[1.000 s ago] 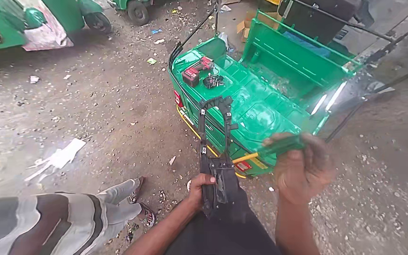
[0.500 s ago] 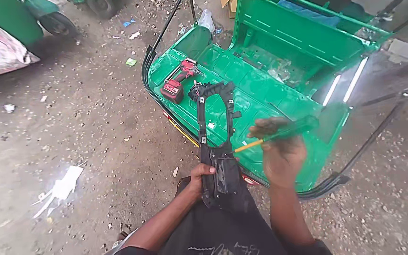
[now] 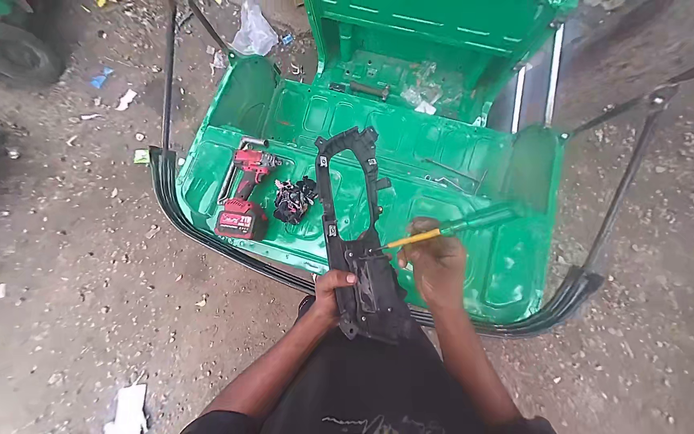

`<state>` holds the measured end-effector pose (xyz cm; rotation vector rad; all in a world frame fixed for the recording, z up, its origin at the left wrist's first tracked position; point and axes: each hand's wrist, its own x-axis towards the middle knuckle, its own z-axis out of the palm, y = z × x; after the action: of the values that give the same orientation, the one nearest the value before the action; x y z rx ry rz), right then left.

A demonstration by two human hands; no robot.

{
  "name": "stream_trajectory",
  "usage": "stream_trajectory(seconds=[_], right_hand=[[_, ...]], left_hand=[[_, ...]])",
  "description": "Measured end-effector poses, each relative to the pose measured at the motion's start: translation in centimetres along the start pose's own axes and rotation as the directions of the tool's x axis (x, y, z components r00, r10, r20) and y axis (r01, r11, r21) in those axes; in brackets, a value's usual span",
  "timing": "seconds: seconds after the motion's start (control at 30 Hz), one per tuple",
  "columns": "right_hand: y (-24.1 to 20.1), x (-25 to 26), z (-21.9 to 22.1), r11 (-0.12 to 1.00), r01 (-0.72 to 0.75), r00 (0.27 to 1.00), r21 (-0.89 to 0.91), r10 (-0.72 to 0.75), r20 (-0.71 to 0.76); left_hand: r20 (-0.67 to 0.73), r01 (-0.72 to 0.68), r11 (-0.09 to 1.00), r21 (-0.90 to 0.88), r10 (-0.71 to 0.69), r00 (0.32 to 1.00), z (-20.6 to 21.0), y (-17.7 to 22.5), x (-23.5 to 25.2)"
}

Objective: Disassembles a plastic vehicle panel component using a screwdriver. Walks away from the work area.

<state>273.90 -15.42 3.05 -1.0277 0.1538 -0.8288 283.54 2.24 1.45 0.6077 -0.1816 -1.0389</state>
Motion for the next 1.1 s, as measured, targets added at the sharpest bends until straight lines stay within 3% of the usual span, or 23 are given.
stream_trajectory(seconds=[0.1, 0.2, 0.43, 0.63, 0.77, 0.97, 1.1], right_hand=[[0.8, 0.9, 0.8, 0.999, 0.047, 0.995, 0.017, -0.045, -0.094], [1.3, 1.7, 1.6, 0.993, 0.072, 0.991, -0.09, -0.082, -0.103], [2.8, 1.7, 2.6, 0.99, 0.113, 0.96, -0.083, -0.131, -0.249], [2.3, 1.4, 2.6, 0.98, 0.081, 0.98, -0.181, -0.112, -0.167], [2.7, 1.0, 2.3, 0.991, 0.086, 0.955, -0.105, -0.112, -0.274], [2.8, 0.0, 0.5, 0.986, 0.06, 0.951, -0.157, -0.104, -0.291], [2.9, -0.7, -1.0, 0.993, 0.09, 0.932, -0.075, -0.111, -0.344]], left_hand=[[0.1, 0.093, 0.996, -0.002, -0.093, 0.991, -1.0, 1.9, 2.0], [0.16, 0.17, 0.985, -0.009, -0.166, 0.973, -2.3, 3.3, 3.5], [0.156, 0.215, 0.977, -0.02, -0.209, 0.965, -3.3, 5.2, 5.8], [0.131, 0.224, 0.974, -0.026, -0.219, 0.967, -3.6, 4.8, 6.2], [0.11, 0.241, 0.97, 0.004, -0.24, 0.964, -3.5, 4.1, 6.3], [0.12, 0.232, 0.972, 0.025, -0.233, 0.965, -2.6, 2.8, 6.5], [0.086, 0.247, 0.967, 0.065, -0.252, 0.964, -2.0, 1.4, 6.8]])
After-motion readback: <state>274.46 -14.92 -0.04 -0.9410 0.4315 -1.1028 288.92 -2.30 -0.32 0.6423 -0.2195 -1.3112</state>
